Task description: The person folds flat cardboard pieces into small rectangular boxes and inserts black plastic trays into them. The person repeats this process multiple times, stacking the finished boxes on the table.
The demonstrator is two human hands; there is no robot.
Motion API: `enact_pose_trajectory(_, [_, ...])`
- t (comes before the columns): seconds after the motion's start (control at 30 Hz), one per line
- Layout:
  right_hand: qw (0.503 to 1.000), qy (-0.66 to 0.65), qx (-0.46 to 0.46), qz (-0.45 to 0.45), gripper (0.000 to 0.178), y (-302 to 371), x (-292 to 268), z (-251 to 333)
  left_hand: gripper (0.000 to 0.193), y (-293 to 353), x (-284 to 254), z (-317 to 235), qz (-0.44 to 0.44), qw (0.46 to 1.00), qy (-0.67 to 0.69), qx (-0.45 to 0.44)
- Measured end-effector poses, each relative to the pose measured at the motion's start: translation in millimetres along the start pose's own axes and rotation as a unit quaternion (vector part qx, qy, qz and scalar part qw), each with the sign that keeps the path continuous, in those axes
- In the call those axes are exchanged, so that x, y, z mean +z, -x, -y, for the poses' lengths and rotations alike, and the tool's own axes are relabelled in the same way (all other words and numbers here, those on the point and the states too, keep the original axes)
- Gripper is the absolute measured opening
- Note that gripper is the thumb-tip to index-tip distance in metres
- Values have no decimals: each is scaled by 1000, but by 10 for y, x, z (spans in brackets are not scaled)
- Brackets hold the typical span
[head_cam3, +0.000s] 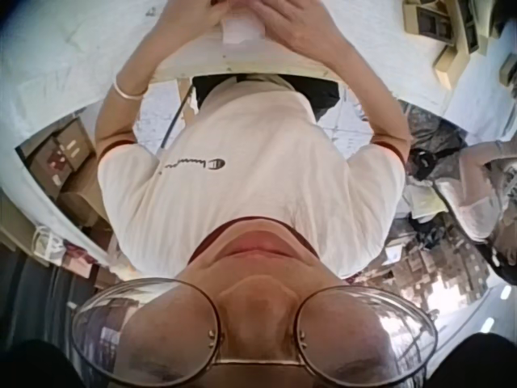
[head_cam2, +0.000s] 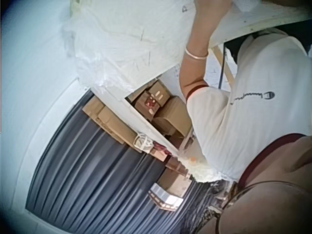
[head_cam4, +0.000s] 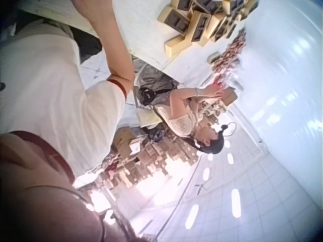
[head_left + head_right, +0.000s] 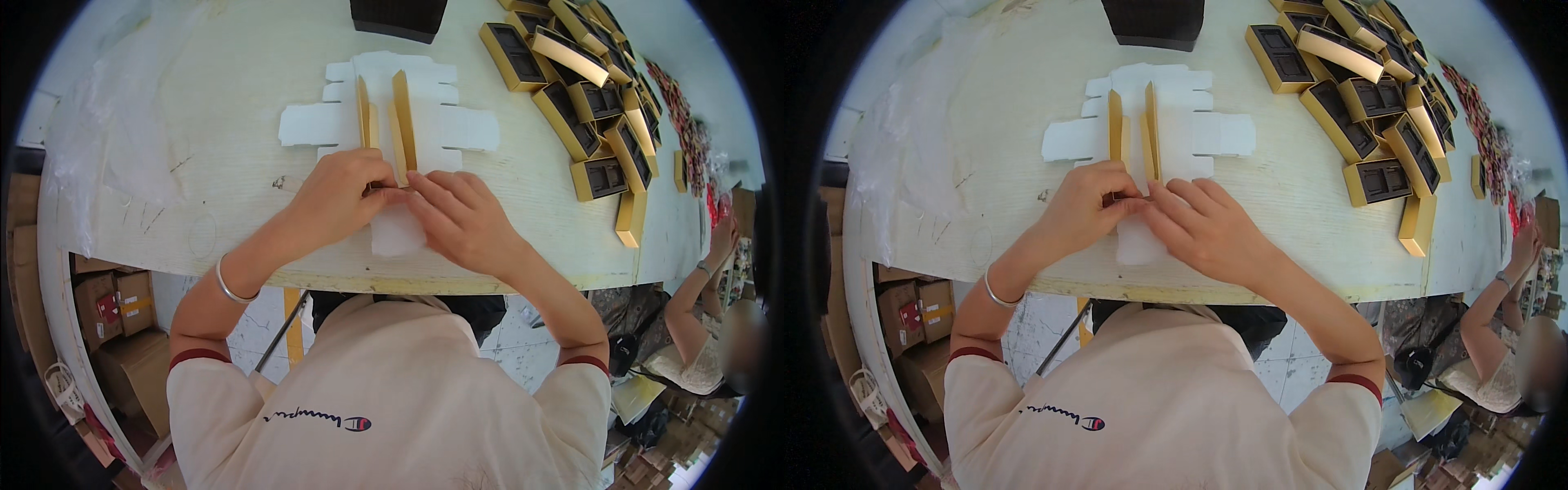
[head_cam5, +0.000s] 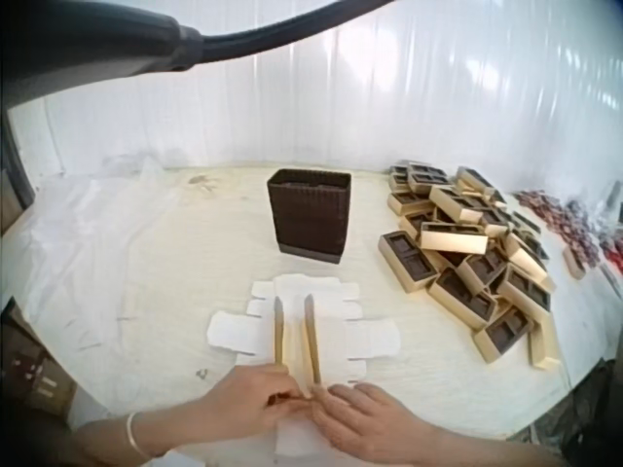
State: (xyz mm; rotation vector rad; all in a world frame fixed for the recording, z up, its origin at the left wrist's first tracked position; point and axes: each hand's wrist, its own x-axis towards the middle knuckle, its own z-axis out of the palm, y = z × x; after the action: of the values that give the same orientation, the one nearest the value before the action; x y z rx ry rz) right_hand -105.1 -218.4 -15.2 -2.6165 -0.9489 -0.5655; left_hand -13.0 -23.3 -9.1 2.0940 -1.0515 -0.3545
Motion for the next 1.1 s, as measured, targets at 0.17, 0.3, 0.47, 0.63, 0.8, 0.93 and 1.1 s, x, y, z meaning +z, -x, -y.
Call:
enact_pose_trajectory(0.17, [935, -282, 203, -70, 34, -205, 109, -157, 16, 10, -124, 133, 76, 962, 239, -108])
enact_pose_trajectory(0.3, [858, -395, 317, -83, 28, -249, 207, -135, 22, 4, -24, 35, 1, 964, 248, -95])
enact_pose_trajectory(0.47, [982, -102, 128, -92, 24, -252, 190, -118, 25, 30, 81, 36, -75, 965, 245, -56])
enact_pose_trajectory(0.63, [995, -37, 74, -53, 21, -170, 266, -175, 14, 48, 194, 34, -112, 991, 77, 5])
enact_pose_trajectory(0.8, [977, -134, 121, 109, 22, -294, 183, -259, 8, 96, 189, 69, -94, 995, -7, 12])
enact_pose_trajectory(0.93, [943, -269, 160, 115, 19, -378, -12, -371, 8, 31, -51, 23, -27, 999, -24, 26])
enact_pose_trajectory(1.1, [997, -21, 69, 23, 14, -266, -203, -816, 20, 70, -505, 117, 43, 971, -124, 201])
